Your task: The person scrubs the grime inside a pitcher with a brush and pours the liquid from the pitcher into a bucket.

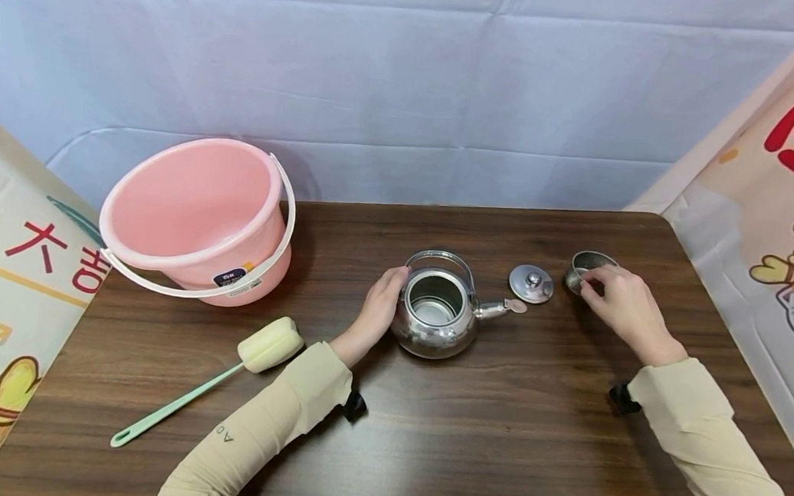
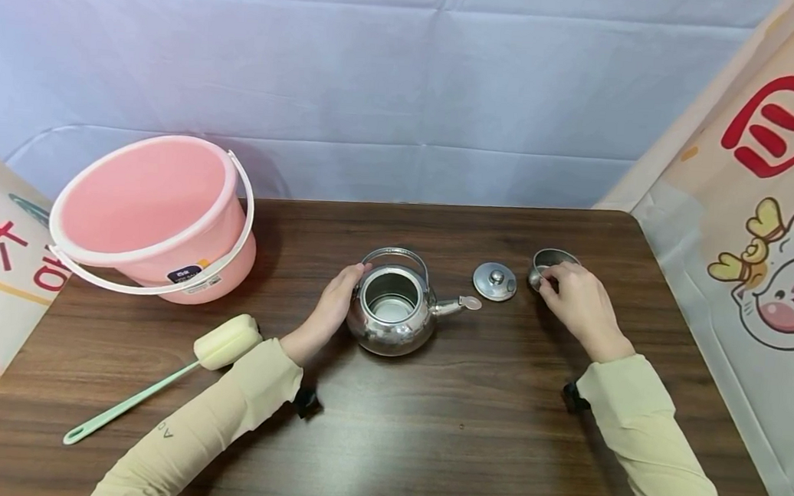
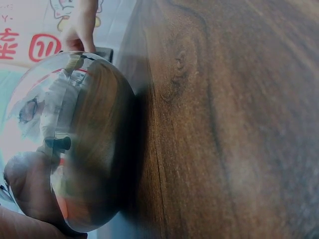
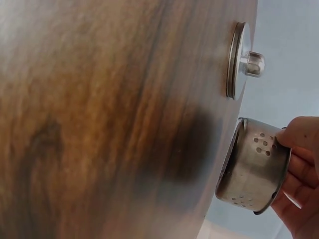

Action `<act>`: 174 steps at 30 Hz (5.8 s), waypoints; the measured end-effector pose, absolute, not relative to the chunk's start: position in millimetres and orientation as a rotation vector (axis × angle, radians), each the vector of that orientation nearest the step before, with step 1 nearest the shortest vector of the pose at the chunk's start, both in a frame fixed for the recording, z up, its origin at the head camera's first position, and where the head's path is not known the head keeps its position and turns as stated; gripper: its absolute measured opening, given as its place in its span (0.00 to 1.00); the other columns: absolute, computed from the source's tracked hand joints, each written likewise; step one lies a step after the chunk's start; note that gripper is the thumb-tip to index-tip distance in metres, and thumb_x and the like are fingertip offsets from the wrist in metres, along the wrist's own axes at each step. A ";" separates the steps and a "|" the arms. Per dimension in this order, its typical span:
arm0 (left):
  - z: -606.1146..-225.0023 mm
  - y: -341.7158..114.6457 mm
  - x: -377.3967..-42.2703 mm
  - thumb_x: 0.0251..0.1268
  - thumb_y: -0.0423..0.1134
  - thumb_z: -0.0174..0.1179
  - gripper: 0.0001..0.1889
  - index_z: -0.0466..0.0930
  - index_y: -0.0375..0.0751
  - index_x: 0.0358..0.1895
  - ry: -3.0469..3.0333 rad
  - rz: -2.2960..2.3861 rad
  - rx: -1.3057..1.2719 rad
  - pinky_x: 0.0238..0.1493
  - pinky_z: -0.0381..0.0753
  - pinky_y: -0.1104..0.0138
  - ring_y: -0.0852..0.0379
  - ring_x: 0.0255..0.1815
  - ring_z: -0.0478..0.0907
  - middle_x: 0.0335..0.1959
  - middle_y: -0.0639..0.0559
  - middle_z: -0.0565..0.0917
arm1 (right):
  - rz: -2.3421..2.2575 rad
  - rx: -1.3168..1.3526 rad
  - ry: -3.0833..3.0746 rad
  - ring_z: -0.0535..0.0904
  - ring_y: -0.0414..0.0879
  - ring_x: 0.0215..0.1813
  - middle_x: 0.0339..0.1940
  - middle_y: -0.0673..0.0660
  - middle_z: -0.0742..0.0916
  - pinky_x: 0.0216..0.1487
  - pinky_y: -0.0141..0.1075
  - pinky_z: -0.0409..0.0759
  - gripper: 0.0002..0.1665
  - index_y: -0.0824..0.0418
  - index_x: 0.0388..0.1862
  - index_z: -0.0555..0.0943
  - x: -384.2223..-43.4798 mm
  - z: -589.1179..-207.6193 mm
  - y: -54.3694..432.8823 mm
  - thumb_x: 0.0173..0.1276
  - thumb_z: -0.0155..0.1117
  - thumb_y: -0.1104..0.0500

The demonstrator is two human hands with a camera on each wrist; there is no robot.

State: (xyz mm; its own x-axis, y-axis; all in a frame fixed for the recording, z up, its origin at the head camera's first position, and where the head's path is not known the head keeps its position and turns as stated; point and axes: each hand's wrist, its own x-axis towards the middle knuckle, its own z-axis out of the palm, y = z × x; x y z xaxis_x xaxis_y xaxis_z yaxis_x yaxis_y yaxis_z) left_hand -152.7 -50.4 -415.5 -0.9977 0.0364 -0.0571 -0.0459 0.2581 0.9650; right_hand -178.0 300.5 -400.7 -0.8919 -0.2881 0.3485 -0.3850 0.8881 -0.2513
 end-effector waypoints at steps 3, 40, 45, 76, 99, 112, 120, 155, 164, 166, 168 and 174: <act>-415.4 -50.4 -152.7 0.70 0.47 0.40 0.22 0.72 0.35 0.56 2.428 1.885 -0.015 0.63 0.59 0.64 0.53 0.62 0.66 0.58 0.45 0.74 | 0.457 0.494 -2.764 0.77 0.54 0.27 0.31 0.66 0.83 0.28 0.47 0.73 0.06 0.70 0.32 0.80 -178.4 -402.6 300.6 0.56 0.60 0.69; -415.8 -50.4 -154.1 0.69 0.47 0.39 0.23 0.72 0.36 0.56 2.448 1.854 -0.014 0.63 0.59 0.63 0.53 0.62 0.65 0.58 0.45 0.74 | 0.523 0.428 -2.886 0.77 0.55 0.32 0.35 0.65 0.82 0.32 0.50 0.74 0.13 0.69 0.38 0.80 -177.3 -400.3 303.6 0.64 0.58 0.59; -416.1 -50.6 -154.4 0.69 0.48 0.39 0.23 0.72 0.36 0.57 2.443 1.855 -0.016 0.63 0.59 0.63 0.53 0.62 0.65 0.58 0.45 0.74 | 0.535 0.355 -2.873 0.75 0.56 0.34 0.36 0.64 0.81 0.33 0.50 0.71 0.17 0.68 0.41 0.79 -175.0 -392.8 299.9 0.67 0.55 0.54; -416.6 -50.3 -153.9 0.69 0.47 0.39 0.23 0.72 0.35 0.56 2.441 1.861 -0.016 0.63 0.59 0.63 0.52 0.62 0.65 0.58 0.45 0.74 | 0.674 0.564 -2.615 0.75 0.48 0.35 0.37 0.56 0.82 0.34 0.41 0.70 0.10 0.63 0.39 0.80 -159.6 -367.8 231.9 0.63 0.58 0.59; -415.7 -49.7 -153.3 0.68 0.48 0.40 0.23 0.72 0.36 0.56 2.437 1.859 -0.025 0.63 0.59 0.63 0.53 0.62 0.65 0.58 0.45 0.74 | 0.736 0.737 -2.606 0.77 0.46 0.37 0.33 0.53 0.83 0.38 0.41 0.74 0.06 0.60 0.36 0.80 -153.8 -385.5 193.0 0.63 0.59 0.60; -416.4 -49.4 -153.4 0.69 0.46 0.40 0.22 0.73 0.36 0.55 2.453 1.859 -0.019 0.63 0.60 0.63 0.52 0.61 0.66 0.57 0.45 0.74 | 0.697 0.776 -2.728 0.78 0.44 0.34 0.33 0.53 0.83 0.35 0.40 0.76 0.08 0.60 0.35 0.81 -150.4 -393.0 187.7 0.66 0.55 0.59; -416.3 -49.4 -153.7 0.68 0.48 0.40 0.22 0.73 0.37 0.56 2.440 1.868 -0.040 0.63 0.60 0.63 0.53 0.61 0.67 0.57 0.45 0.74 | 0.698 0.818 -2.703 0.79 0.46 0.34 0.31 0.54 0.83 0.35 0.41 0.77 0.07 0.63 0.33 0.81 -150.9 -396.0 186.9 0.64 0.56 0.63; -405.5 -57.3 -155.2 0.69 0.48 0.40 0.24 0.71 0.36 0.58 2.449 1.738 -0.009 0.64 0.58 0.62 0.52 0.64 0.64 0.59 0.45 0.72 | 0.880 0.864 -2.671 0.71 0.37 0.24 0.25 0.51 0.82 0.25 0.32 0.71 0.03 0.61 0.28 0.80 -155.3 -405.0 189.0 0.61 0.61 0.65; -386.8 -71.7 -156.3 0.68 0.52 0.39 0.27 0.69 0.36 0.60 2.565 1.596 0.063 0.65 0.58 0.61 0.52 0.64 0.63 0.60 0.46 0.71 | 0.871 0.855 -2.693 0.71 0.39 0.26 0.27 0.51 0.82 0.26 0.33 0.70 0.03 0.60 0.29 0.80 -154.7 -404.0 188.9 0.62 0.60 0.63; -380.8 -77.2 -155.7 0.68 0.53 0.39 0.27 0.68 0.36 0.60 2.610 1.536 0.107 0.65 0.57 0.60 0.51 0.64 0.62 0.61 0.45 0.71 | 0.869 0.854 -2.698 0.71 0.38 0.26 0.27 0.51 0.82 0.26 0.33 0.70 0.03 0.60 0.30 0.80 -155.0 -404.4 188.9 0.62 0.60 0.63; -375.0 -83.0 -154.6 0.69 0.52 0.39 0.27 0.68 0.36 0.60 2.647 1.485 0.152 0.65 0.57 0.59 0.51 0.65 0.62 0.61 0.45 0.70 | 0.866 0.855 -2.701 0.71 0.39 0.26 0.28 0.51 0.82 0.26 0.33 0.70 0.03 0.60 0.30 0.80 -155.0 -404.1 189.0 0.62 0.60 0.63; -361.2 -99.1 -147.9 0.69 0.53 0.40 0.27 0.67 0.38 0.61 2.712 1.358 0.247 0.64 0.59 0.58 0.51 0.64 0.62 0.61 0.45 0.70 | 0.852 0.865 -2.697 0.73 0.39 0.27 0.28 0.52 0.83 0.27 0.34 0.71 0.04 0.61 0.31 0.81 -154.6 -402.5 188.1 0.62 0.60 0.63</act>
State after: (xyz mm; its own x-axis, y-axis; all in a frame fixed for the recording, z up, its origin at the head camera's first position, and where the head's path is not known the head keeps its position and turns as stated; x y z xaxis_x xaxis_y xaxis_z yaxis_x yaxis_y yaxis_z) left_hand -147.9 -99.1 -361.2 -0.9819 0.1885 -0.0153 0.1007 0.5895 0.8015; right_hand -154.6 188.1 -402.5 -0.8134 -0.4765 0.3336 -0.5817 0.6659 -0.4672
